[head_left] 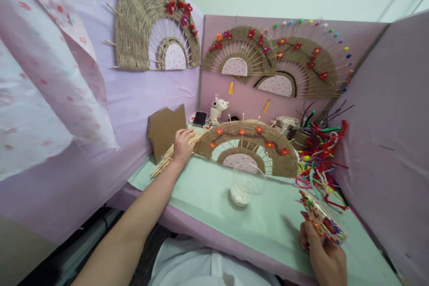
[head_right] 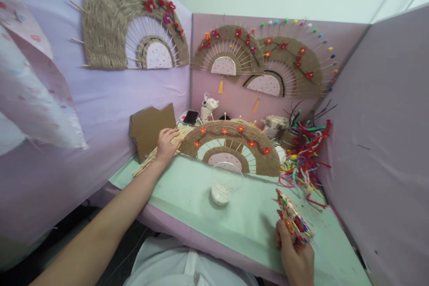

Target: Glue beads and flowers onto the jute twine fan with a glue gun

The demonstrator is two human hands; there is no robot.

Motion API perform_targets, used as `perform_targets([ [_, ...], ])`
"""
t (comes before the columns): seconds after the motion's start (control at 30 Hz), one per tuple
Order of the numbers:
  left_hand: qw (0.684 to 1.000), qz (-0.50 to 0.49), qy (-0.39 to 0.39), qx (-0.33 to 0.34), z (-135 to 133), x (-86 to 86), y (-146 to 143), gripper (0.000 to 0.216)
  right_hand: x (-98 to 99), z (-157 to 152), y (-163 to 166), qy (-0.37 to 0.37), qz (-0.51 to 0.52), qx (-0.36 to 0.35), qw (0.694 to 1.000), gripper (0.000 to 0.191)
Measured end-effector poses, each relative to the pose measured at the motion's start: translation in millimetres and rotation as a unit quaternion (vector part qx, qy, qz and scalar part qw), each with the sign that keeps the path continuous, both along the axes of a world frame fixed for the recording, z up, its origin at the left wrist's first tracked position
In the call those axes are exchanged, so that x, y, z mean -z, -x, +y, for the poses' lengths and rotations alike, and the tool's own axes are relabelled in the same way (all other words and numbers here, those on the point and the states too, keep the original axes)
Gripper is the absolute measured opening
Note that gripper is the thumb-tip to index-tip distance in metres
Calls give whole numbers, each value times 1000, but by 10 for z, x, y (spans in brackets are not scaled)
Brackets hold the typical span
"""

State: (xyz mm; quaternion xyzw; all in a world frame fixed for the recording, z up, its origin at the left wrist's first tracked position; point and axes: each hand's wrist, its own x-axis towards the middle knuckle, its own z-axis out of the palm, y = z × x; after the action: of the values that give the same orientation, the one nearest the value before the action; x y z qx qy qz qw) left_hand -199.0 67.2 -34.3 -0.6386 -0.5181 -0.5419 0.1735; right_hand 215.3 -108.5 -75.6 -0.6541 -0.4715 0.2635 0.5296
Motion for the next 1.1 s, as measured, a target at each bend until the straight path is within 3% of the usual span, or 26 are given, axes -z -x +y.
perform_targets([
  [0.53,1000,10,-23,4,1,-7,-4,15,49,23,-4,-16,19,-5,1000,51],
  [0.87,1000,-1,5,-5,-15,-22,-16,13,137,28,-79,-10,18,0,1000,49],
  [1.1,1000,-14,17,3,-18,-21,-19,14,37,6,-15,-15,15,0,1000,50],
])
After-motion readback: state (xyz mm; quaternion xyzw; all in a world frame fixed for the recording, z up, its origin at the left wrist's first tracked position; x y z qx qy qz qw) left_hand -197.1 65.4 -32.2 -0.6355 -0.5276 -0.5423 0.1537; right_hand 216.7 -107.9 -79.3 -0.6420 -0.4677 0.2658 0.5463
